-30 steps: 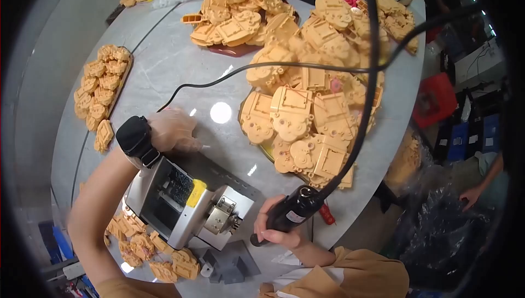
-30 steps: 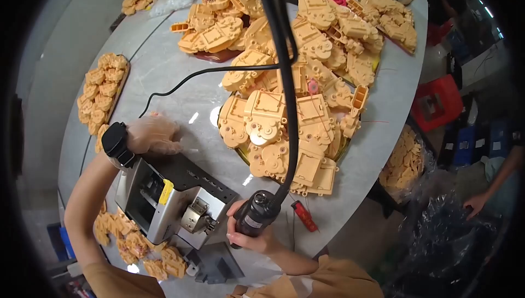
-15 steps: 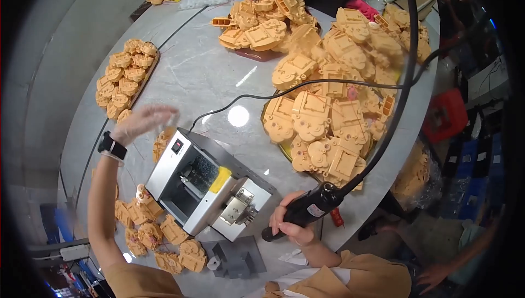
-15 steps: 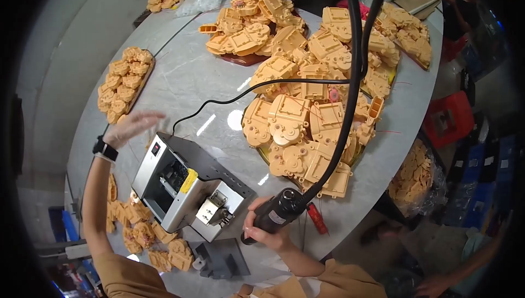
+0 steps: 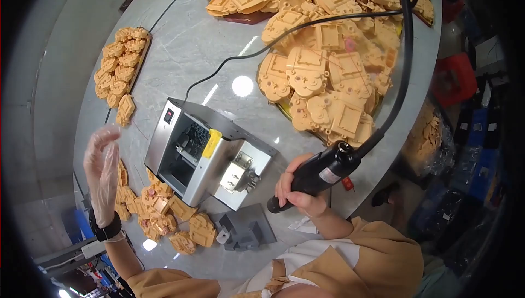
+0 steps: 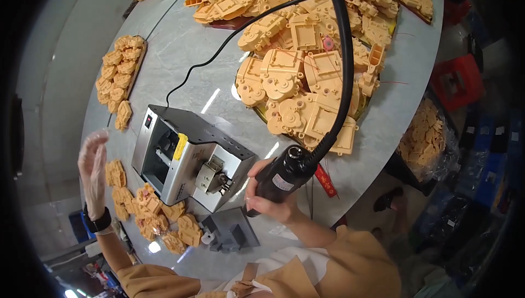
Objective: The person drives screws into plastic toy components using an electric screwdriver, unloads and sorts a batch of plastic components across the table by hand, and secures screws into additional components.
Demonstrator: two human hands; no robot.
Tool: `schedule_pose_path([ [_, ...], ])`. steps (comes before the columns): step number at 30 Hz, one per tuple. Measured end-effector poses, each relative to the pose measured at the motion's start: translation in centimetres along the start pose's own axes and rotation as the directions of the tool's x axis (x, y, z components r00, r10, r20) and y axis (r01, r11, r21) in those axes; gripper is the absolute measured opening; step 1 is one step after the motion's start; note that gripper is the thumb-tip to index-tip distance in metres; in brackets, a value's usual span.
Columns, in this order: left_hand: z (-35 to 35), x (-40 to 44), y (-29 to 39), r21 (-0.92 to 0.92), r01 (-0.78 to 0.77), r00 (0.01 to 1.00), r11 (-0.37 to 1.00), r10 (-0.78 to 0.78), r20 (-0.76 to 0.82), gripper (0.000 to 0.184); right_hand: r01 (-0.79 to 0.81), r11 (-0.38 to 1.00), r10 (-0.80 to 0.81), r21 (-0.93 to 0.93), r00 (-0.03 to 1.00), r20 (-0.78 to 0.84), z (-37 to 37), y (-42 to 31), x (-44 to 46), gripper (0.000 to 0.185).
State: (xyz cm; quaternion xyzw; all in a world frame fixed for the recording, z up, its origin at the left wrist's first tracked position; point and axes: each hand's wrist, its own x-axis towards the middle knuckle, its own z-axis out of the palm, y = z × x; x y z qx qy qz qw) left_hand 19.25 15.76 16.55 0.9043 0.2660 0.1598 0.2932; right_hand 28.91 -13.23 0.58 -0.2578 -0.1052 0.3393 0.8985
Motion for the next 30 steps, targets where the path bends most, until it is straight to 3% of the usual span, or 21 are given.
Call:
schedule_pose_path([
  [2,1.8,1.1,6.2,0.165,-0.396,0.916,0.903,0.375,0.144,0.015,-0.042,0.998,0.040,-0.056,0.999,-0.028,0.5,-0.6,-0.3,0.041],
  [3,3.4,1.8,8.3,0.114,-0.540,0.823,0.834,0.495,0.279,0.021,-0.072,0.991,0.066,-0.113,0.996,-0.061,0.8,-0.9,-0.3,0.042],
  [5,7.0,3.2,11.2,0.033,-0.433,0.724,0.901,0.325,0.609,0.027,-0.056,0.993,0.052,-0.102,0.998,-0.035,1.0,-1.1,-0.4,0.042],
  [6,9.2,3.8,10.8,0.099,-0.462,0.674,0.881,0.276,0.685,0.034,-0.060,0.995,0.057,-0.078,0.998,-0.034,1.1,-1.2,-0.5,0.042],
  [8,14.3,6.3,8.7,0.253,-0.554,0.620,0.793,0.190,0.762,0.044,-0.053,0.997,0.052,-0.049,0.998,-0.032,0.9,-1.4,-0.5,0.042],
  [10,17.8,8.8,8.4,0.422,-0.531,0.677,0.735,0.068,0.733,0.045,0.007,0.999,-0.007,0.044,1.000,0.005,0.7,-1.4,-0.5,0.038],
  [11,21.1,11.6,2.7,0.429,-0.696,0.585,0.576,0.107,0.804,0.041,0.006,0.999,-0.007,0.044,1.000,0.005,0.7,-1.6,-0.6,0.038],
  [12,21.8,12.5,2.6,0.346,-0.642,0.649,0.684,0.245,0.721,0.032,0.005,0.998,-0.005,0.055,1.000,-0.004,0.6,-1.7,-0.5,0.038],
  [14,23.2,14.6,5.3,0.380,-0.314,0.735,0.870,-0.031,0.678,0.026,-0.002,0.997,0.003,0.074,1.000,-0.017,0.7,-1.6,-0.6,0.038],
  [15,24.6,15.9,4.0,0.352,-0.223,0.784,0.909,-0.047,0.619,0.023,-0.019,0.996,0.020,0.082,1.000,-0.014,0.7,-1.5,-0.6,0.038],
  [17,25.6,17.2,4.3,0.193,0.021,0.780,0.981,-0.137,0.611,0.024,-0.032,0.996,0.033,0.084,0.999,-0.005,0.8,-1.7,-0.5,0.038],
  [19,26.3,17.8,4.7,0.221,0.010,0.770,0.975,-0.149,0.620,0.024,-0.114,0.993,0.113,-0.033,0.993,-0.034,0.9,-2.0,-0.5,0.042],
  [21,26.3,18.1,5.3,0.234,-0.011,0.760,0.972,-0.145,0.634,0.025,-0.093,0.996,0.093,-0.017,0.995,-0.026,0.8,-2.0,-0.3,0.042],
  [24,25.5,17.7,6.3,0.231,0.075,0.742,0.970,-0.209,0.637,0.025,-0.070,0.997,0.068,-0.032,0.997,-0.048,0.7,-1.9,-0.3,0.043],
  [26,25.3,18.3,6.3,0.344,-0.003,0.657,0.939,-0.257,0.708,0.025,-0.069,0.997,0.068,-0.034,0.997,-0.046,0.7,-2.1,0.1,0.043],
  [30,24.3,18.1,5.7,0.437,-0.046,0.653,0.898,-0.304,0.694,0.023,-0.034,0.999,0.031,-0.038,0.997,-0.077,0.7,-2.6,0.2,0.043],
])
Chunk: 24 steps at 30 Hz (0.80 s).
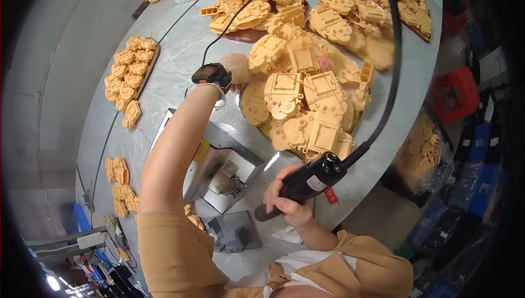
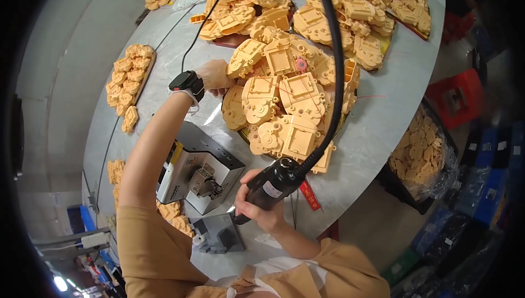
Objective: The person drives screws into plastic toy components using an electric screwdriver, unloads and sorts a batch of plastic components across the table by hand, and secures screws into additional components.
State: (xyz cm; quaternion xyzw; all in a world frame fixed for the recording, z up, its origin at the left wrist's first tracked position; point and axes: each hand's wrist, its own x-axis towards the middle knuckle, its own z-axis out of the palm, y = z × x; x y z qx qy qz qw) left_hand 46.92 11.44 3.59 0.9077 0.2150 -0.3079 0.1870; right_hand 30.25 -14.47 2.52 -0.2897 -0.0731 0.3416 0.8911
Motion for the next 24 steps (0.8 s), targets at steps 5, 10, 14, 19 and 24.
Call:
schedule_pose_path([
  [5,-0.4,-2.3,-4.9,-0.015,0.132,0.989,0.991,-0.131,0.072,0.020,0.023,1.000,-0.024,0.017,0.999,0.030,0.2,1.2,-0.2,0.042],
  [10,-2.0,-5.3,-7.5,0.265,0.361,0.898,0.894,-0.410,0.159,0.052,0.022,0.996,-0.025,0.090,0.999,0.031,0.3,1.2,-0.2,0.039],
  [14,-1.8,-4.6,-8.6,0.250,0.236,0.955,0.939,-0.272,0.120,0.048,0.034,0.992,-0.036,0.123,0.999,0.014,0.3,1.2,0.1,0.039],
  [19,-0.8,-0.9,-11.3,-0.074,0.168,0.985,0.983,-0.163,0.063,0.047,0.033,0.995,-0.033,0.098,0.999,0.001,0.1,1.4,0.1,0.039],
  [24,-0.4,-1.2,-11.1,-0.230,0.079,0.989,0.970,-0.046,0.143,0.036,0.017,0.996,-0.014,0.087,0.999,-0.036,0.0,1.6,0.4,0.039],
])
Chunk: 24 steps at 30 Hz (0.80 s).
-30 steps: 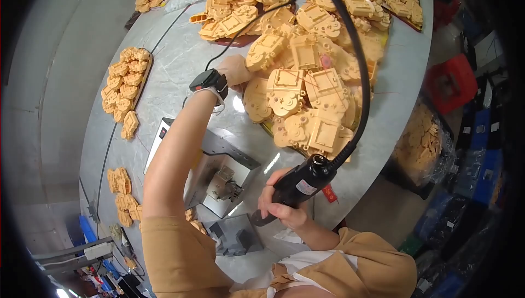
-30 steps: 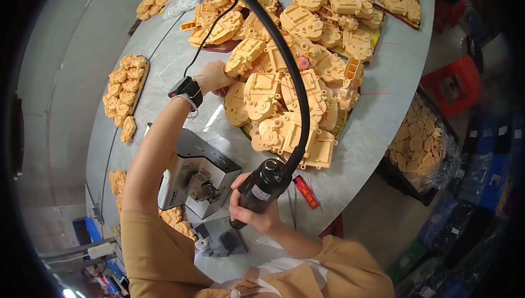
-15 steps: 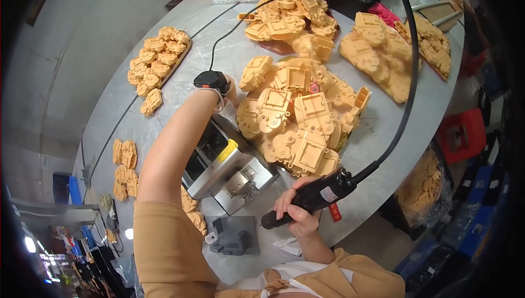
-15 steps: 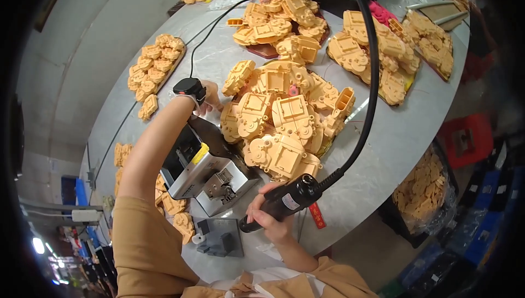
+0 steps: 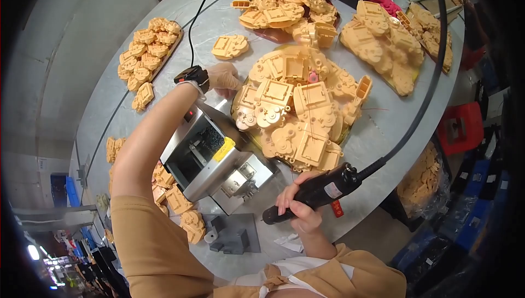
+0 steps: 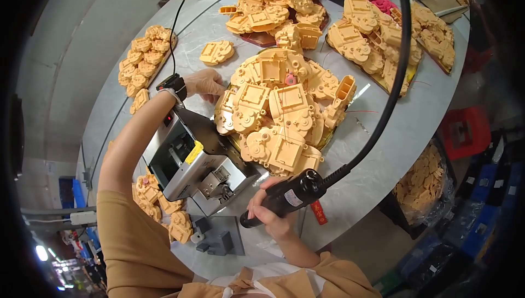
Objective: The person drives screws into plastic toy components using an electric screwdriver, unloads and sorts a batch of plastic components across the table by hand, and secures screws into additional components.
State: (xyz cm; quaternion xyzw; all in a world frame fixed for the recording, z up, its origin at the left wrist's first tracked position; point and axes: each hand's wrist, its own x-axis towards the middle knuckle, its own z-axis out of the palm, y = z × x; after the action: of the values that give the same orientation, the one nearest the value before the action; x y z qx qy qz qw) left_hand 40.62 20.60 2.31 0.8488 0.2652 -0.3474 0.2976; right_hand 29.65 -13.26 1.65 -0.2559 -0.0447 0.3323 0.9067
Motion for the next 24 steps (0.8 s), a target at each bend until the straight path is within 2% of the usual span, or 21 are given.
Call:
schedule_pose_path([
  [1,0.3,-0.1,0.1,-0.051,-0.083,0.996,0.995,0.083,-0.016,0.033,0.005,1.000,-0.005,0.004,1.000,0.000,0.0,0.1,0.1,0.040],
  [2,0.4,-0.5,0.9,-0.028,-0.121,0.992,0.992,0.120,-0.027,0.024,0.011,1.000,-0.011,0.006,1.000,0.004,0.0,0.1,0.1,0.040],
  [5,0.5,0.5,1.1,-0.017,-0.089,0.995,0.996,0.089,0.036,0.019,0.002,1.000,-0.001,-0.008,1.000,0.010,0.0,0.1,0.1,0.040],
  [6,0.7,1.2,0.4,-0.087,-0.085,0.995,0.993,0.089,0.046,0.014,0.007,1.000,-0.007,-0.013,1.000,0.010,-0.1,0.1,0.1,0.040],
  [7,0.6,1.1,0.2,-0.083,-0.093,0.994,0.992,0.097,0.046,0.014,0.013,1.000,-0.013,-0.015,1.000,0.015,-0.1,0.0,0.2,0.040],
  [9,1.3,0.9,-0.6,-0.305,-0.142,0.990,0.942,0.140,-0.028,0.011,0.020,1.000,-0.020,-0.015,1.000,0.009,-0.1,0.0,0.2,0.040],
  [10,1.3,0.3,-0.2,-0.353,-0.122,0.992,0.928,0.120,-0.026,0.009,0.013,1.000,-0.013,-0.005,1.000,0.008,0.0,0.0,0.2,0.040],
  [15,1.5,-0.5,0.2,-0.435,-0.082,0.993,0.896,0.111,0.041,0.021,0.005,1.000,-0.004,-0.029,1.000,0.016,-0.3,0.0,0.3,0.040],
  [17,1.8,-0.3,0.2,-0.681,-0.108,0.983,0.724,0.178,0.033,0.028,-0.018,0.990,0.018,-0.141,1.000,-0.002,-0.2,-0.1,0.3,0.043],
  [18,1.6,-0.3,-0.1,-0.732,-0.126,0.974,0.670,0.223,0.036,0.037,-0.016,0.989,0.016,-0.144,1.000,-0.007,-0.3,-0.1,0.2,0.043],
  [21,0.8,-0.5,0.2,-0.697,-0.090,0.980,0.712,0.186,0.064,0.042,-0.033,0.991,0.032,-0.132,0.999,-0.011,-0.4,0.0,0.1,0.043],
  [22,0.5,-0.5,-0.1,-0.729,-0.145,0.967,0.669,0.251,0.038,0.036,-0.042,0.991,0.041,-0.129,0.999,-0.011,-0.4,0.0,0.1,0.043],
  [23,0.2,0.0,-0.6,-0.730,-0.142,0.967,0.669,0.250,0.041,0.036,-0.049,0.991,0.048,-0.125,0.999,-0.008,-0.3,-0.1,0.2,0.043],
  [24,-0.1,0.7,-1.3,-0.714,-0.151,0.984,0.684,0.175,-0.040,0.034,-0.050,0.991,0.049,-0.124,0.999,-0.010,-0.3,-0.1,0.1,0.043],
])
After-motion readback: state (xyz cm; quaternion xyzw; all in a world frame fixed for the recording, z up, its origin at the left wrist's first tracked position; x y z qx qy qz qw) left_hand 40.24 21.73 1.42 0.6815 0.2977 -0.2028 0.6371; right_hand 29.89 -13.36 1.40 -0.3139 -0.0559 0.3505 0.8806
